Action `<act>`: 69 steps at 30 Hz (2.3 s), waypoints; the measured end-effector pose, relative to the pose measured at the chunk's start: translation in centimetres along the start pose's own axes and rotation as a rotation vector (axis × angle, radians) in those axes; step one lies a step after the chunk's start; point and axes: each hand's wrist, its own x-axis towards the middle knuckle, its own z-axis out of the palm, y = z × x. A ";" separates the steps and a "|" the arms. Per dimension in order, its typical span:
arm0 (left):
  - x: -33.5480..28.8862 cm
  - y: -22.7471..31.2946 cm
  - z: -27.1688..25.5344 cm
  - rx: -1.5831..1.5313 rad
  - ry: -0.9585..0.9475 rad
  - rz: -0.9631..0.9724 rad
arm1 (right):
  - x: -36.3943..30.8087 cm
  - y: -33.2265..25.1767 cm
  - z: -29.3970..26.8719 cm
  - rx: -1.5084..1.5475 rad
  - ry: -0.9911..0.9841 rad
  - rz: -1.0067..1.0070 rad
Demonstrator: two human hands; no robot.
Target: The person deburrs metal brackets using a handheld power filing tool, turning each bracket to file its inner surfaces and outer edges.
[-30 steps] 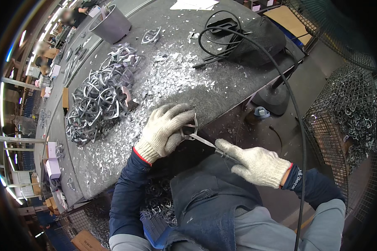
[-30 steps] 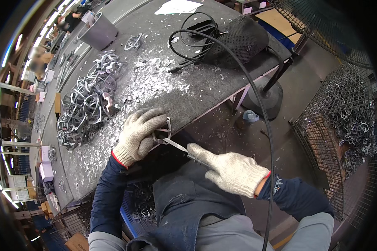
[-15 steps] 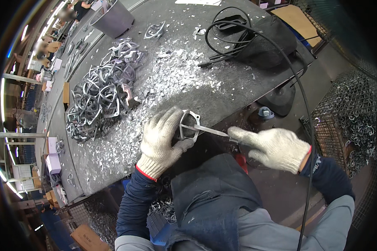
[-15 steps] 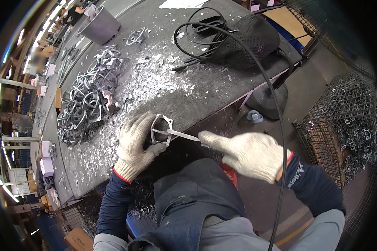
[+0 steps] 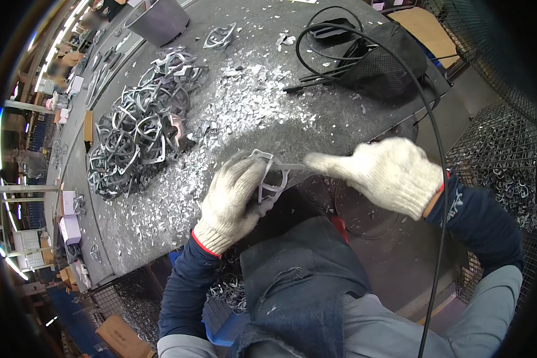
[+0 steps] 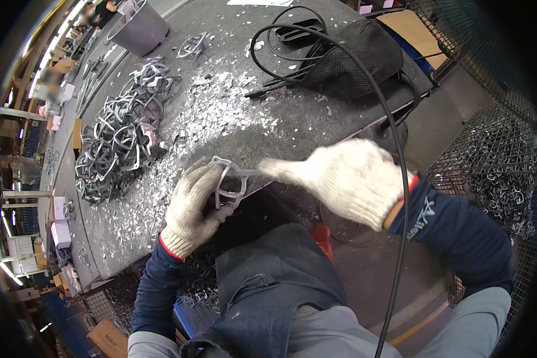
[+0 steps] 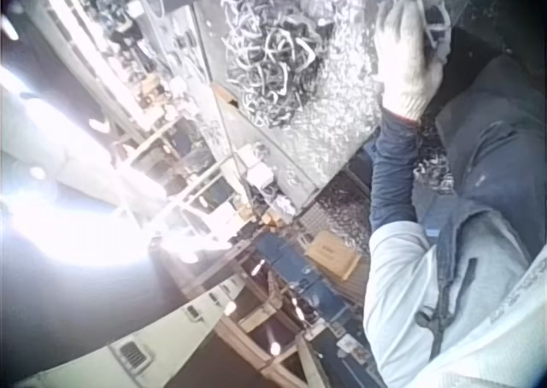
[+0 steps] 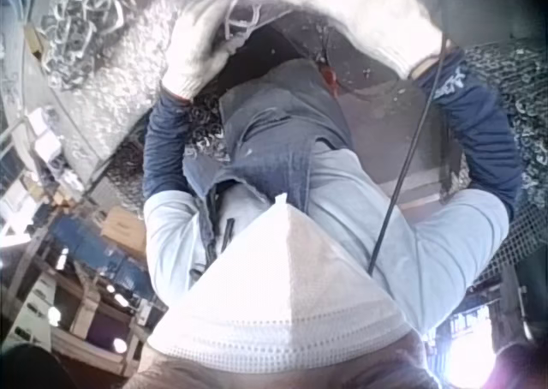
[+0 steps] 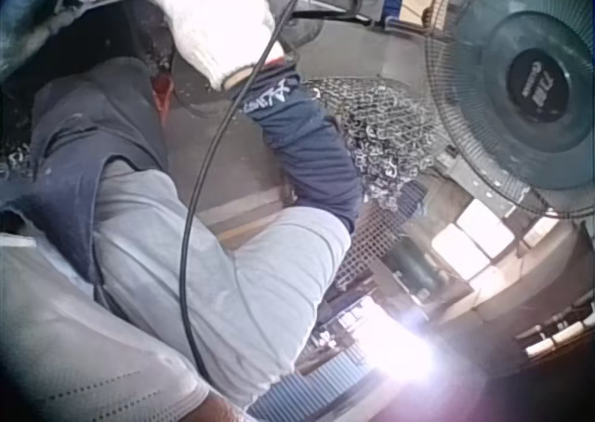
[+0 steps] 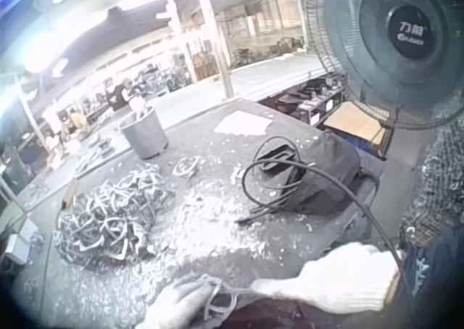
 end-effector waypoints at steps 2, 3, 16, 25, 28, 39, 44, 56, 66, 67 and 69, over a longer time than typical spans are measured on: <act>-0.2 -0.2 0.3 -0.004 0.017 0.014 | -1.1 -1.0 0.7 0.077 -0.099 0.066; -0.3 -0.2 0.3 -0.007 0.034 0.030 | -1.7 -1.6 1.2 0.107 -0.115 0.074; -0.4 1.3 0.9 0.150 0.044 0.153 | -5.0 -5.4 0.8 1.722 -0.695 0.464; -0.2 1.9 0.8 0.175 0.062 0.121 | -5.7 -6.5 -0.2 1.839 -0.653 0.499; -0.2 1.8 0.6 0.174 0.059 0.128 | -5.7 -6.5 -0.1 1.578 -0.646 0.489; -0.1 1.0 1.3 0.049 0.022 -0.011 | -7.5 -5.9 9.8 0.494 0.139 0.128; -0.7 1.3 1.2 0.117 0.054 0.055 | -7.3 -6.7 5.3 1.673 -0.491 0.533; -0.9 1.3 1.6 0.145 0.075 0.083 | -7.3 -4.8 5.6 1.797 -0.537 0.386; -0.7 1.4 1.8 0.143 0.089 0.092 | -7.6 -5.0 6.9 1.947 -0.585 0.414; -0.7 1.4 1.7 0.144 0.086 0.092 | -7.7 -5.3 6.8 1.973 -0.565 0.387; -0.7 1.5 1.3 0.134 0.058 0.068 | -7.5 -4.8 7.1 1.917 -0.579 0.372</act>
